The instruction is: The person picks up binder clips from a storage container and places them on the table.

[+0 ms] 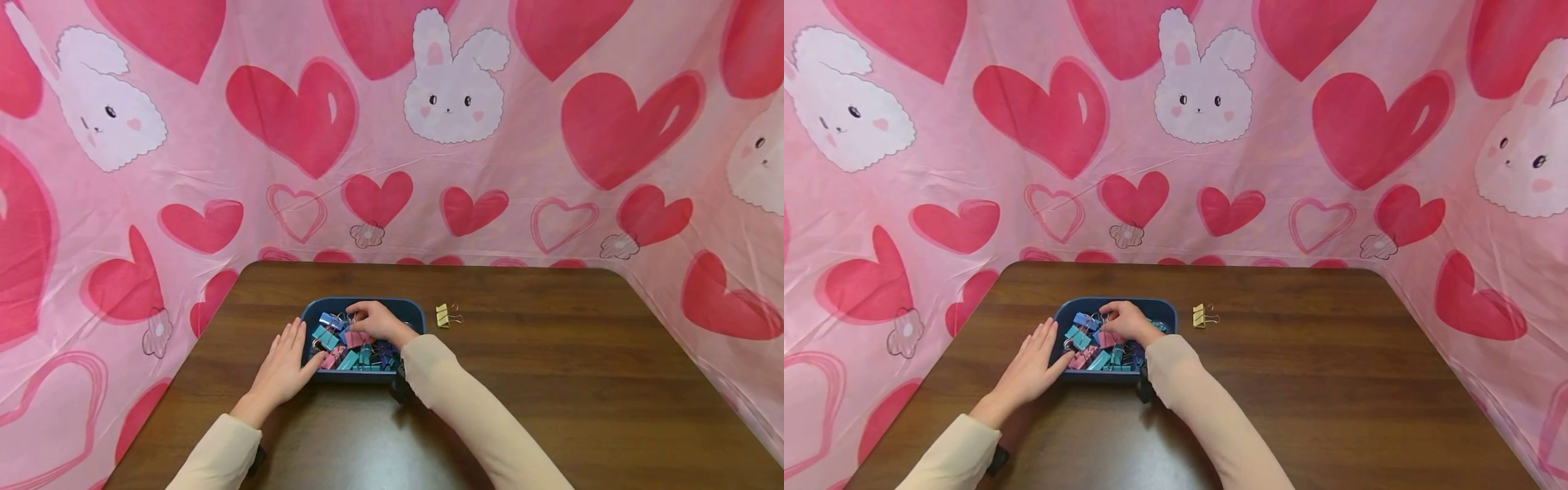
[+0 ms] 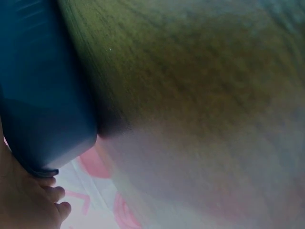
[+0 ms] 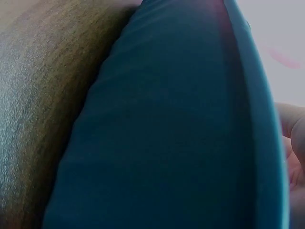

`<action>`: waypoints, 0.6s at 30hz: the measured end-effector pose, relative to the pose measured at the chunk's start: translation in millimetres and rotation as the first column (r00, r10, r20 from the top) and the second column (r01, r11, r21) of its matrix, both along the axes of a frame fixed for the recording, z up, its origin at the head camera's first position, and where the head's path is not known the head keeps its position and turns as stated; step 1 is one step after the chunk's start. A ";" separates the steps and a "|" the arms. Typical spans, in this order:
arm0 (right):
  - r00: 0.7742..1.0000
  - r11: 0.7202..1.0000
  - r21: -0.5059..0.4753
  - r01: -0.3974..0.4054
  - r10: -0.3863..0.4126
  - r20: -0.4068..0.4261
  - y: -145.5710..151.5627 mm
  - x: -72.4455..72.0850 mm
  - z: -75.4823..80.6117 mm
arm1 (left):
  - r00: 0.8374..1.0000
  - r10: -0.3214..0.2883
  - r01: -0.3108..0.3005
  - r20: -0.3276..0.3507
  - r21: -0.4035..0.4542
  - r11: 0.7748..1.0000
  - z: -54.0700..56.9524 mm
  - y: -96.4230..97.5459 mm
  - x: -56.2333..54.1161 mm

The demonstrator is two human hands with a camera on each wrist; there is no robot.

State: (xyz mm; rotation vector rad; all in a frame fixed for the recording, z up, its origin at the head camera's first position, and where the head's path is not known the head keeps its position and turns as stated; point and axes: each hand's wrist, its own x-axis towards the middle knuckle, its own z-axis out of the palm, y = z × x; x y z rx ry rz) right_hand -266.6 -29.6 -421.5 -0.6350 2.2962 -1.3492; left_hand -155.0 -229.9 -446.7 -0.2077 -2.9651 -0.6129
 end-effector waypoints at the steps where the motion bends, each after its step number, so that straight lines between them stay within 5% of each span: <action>1: 1.000 1.000 -0.005 0.004 -0.004 -0.004 -0.1 0.1 -0.4 | 1.000 0.000 0.000 0.001 -0.001 1.000 -0.1 0.1 -0.3; 18: 0.995 0.994 -0.034 0.100 -0.099 0.023 19.6 -0.9 12.7 | 1.000 0.011 -0.010 0.005 -0.015 1.000 -2.1 -0.3 -2.2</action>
